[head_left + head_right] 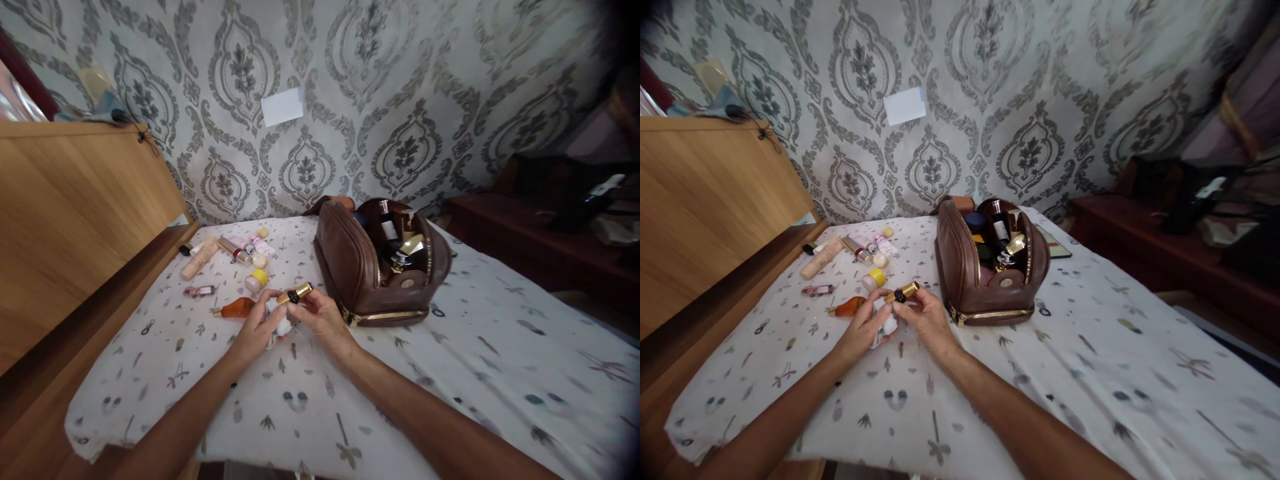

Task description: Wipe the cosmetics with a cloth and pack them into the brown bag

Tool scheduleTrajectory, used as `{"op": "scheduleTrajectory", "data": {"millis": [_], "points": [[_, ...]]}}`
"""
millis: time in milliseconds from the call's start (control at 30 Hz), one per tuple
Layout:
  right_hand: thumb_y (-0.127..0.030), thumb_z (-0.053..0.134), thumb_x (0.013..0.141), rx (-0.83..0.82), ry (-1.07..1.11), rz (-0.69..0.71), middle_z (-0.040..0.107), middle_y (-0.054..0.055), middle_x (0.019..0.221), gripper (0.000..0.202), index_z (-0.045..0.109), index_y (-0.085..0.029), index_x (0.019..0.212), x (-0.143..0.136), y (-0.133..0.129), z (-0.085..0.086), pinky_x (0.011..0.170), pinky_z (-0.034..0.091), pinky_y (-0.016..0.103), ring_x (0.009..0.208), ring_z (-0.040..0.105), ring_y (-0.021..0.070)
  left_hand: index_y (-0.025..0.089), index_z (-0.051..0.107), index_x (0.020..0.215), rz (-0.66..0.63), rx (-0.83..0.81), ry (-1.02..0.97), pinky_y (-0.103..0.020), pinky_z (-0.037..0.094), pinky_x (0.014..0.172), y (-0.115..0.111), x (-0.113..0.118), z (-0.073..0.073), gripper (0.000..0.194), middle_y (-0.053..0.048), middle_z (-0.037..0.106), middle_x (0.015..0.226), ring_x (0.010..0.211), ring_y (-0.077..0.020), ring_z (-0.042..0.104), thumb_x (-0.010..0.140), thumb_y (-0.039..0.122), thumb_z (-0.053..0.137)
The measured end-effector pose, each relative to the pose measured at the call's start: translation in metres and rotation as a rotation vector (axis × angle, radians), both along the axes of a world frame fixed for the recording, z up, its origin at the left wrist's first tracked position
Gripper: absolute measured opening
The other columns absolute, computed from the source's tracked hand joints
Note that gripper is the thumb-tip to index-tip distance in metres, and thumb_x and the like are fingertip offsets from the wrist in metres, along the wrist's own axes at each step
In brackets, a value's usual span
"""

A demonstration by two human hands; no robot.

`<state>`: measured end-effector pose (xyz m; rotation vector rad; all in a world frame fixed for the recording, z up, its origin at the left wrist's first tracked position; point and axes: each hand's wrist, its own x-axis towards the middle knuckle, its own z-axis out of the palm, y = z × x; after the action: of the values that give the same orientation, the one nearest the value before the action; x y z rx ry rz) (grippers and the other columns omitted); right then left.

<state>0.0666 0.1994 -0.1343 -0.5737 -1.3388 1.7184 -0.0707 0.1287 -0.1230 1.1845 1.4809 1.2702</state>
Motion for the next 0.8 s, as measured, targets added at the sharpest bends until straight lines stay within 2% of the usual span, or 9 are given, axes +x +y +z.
{"op": "scheduleTrajectory", "data": {"millis": [67,133,200,267,400,467,567,667,800], "points": [[-0.044,0.081,0.068,0.012,0.026,-0.027,0.071,0.005,0.099,0.037,0.062,-0.021,0.091,0.0,-0.001,0.001,0.091,0.049,0.036,0.098,0.065,0.0224,0.023,0.051,0.113,0.073,0.109,0.194,-0.03,0.05,0.069,-0.001,0.001,0.001,0.039,-0.002,0.063,0.088,0.076,-0.0176,0.061,0.088,0.054,0.054],[-0.043,0.077,0.071,0.042,0.03,-0.051,0.071,0.004,0.097,0.034,0.057,-0.022,0.089,-0.001,-0.001,0.002,0.089,0.05,0.036,0.094,0.065,0.0213,0.024,0.051,0.114,0.191,0.191,0.324,-0.035,0.047,0.087,-0.003,0.001,0.003,0.032,-0.005,0.063,0.106,0.097,-0.0208,0.06,0.093,0.047,0.05],[-0.042,0.074,0.073,0.106,0.004,-0.066,0.069,0.003,0.091,0.031,0.053,-0.022,0.085,-0.001,-0.002,0.002,0.082,0.051,0.034,0.087,0.065,0.0197,0.024,0.049,0.117,0.251,0.229,0.354,-0.037,0.043,0.096,-0.005,0.001,0.004,0.03,-0.007,0.06,0.116,0.11,-0.0223,0.056,0.095,0.044,0.045],[-0.038,0.072,0.073,0.198,-0.077,-0.084,0.066,0.002,0.084,0.026,0.053,-0.022,0.082,-0.001,-0.003,0.001,0.074,0.05,0.03,0.079,0.062,0.0177,0.024,0.047,0.121,0.25,0.264,0.36,-0.039,0.04,0.101,-0.007,0.002,0.005,0.031,-0.008,0.057,0.122,0.116,-0.023,0.054,0.096,0.043,0.043],[-0.027,0.063,0.074,0.353,-0.295,-0.088,0.059,-0.002,0.072,0.009,0.059,-0.021,0.08,-0.001,-0.009,0.001,0.063,0.044,0.025,0.067,0.053,0.0136,0.021,0.048,0.122,0.104,0.29,0.407,-0.038,0.042,0.1,-0.01,0.006,0.007,0.032,-0.009,0.061,0.117,0.114,-0.0237,0.056,0.095,0.04,0.046],[-0.027,0.062,0.074,0.374,-0.328,-0.099,0.055,-0.004,0.065,0.008,0.061,-0.021,0.08,-0.001,-0.01,0.002,0.061,0.042,0.025,0.062,0.049,0.0127,0.022,0.049,0.121,0.05,0.28,0.384,-0.036,0.044,0.098,-0.01,0.007,0.011,0.031,-0.008,0.062,0.114,0.11,-0.0223,0.058,0.095,0.039,0.045],[-0.033,0.065,0.075,0.377,-0.322,-0.122,0.055,-0.003,0.064,0.016,0.066,-0.021,0.085,0.0,-0.008,0.004,0.059,0.041,0.025,0.062,0.049,0.0134,0.024,0.054,0.123,0.059,0.277,0.314,-0.034,0.04,0.105,-0.011,0.003,0.018,0.033,-0.007,0.063,0.12,0.119,-0.0214,0.056,0.096,0.04,0.046],[-0.038,0.07,0.076,0.392,-0.29,-0.127,0.062,0.0,0.072,0.022,0.071,-0.021,0.09,0.002,-0.005,0.005,0.062,0.043,0.028,0.067,0.053,0.0158,0.026,0.062,0.12,0.098,0.282,0.277,-0.032,0.036,0.109,-0.013,-0.003,0.024,0.032,-0.005,0.066,0.116,0.127,-0.0223,0.051,0.094,0.04,0.05],[-0.036,0.075,0.075,0.437,-0.239,-0.097,0.061,0.001,0.075,0.024,0.075,-0.023,0.095,0.002,-0.004,0.002,0.064,0.042,0.03,0.069,0.053,0.0169,0.024,0.066,0.115,0.105,0.265,0.287,-0.03,0.042,0.098,-0.013,-0.009,0.029,0.032,-0.004,0.069,0.104,0.11,-0.0222,0.059,0.093,0.043,0.052]]}}
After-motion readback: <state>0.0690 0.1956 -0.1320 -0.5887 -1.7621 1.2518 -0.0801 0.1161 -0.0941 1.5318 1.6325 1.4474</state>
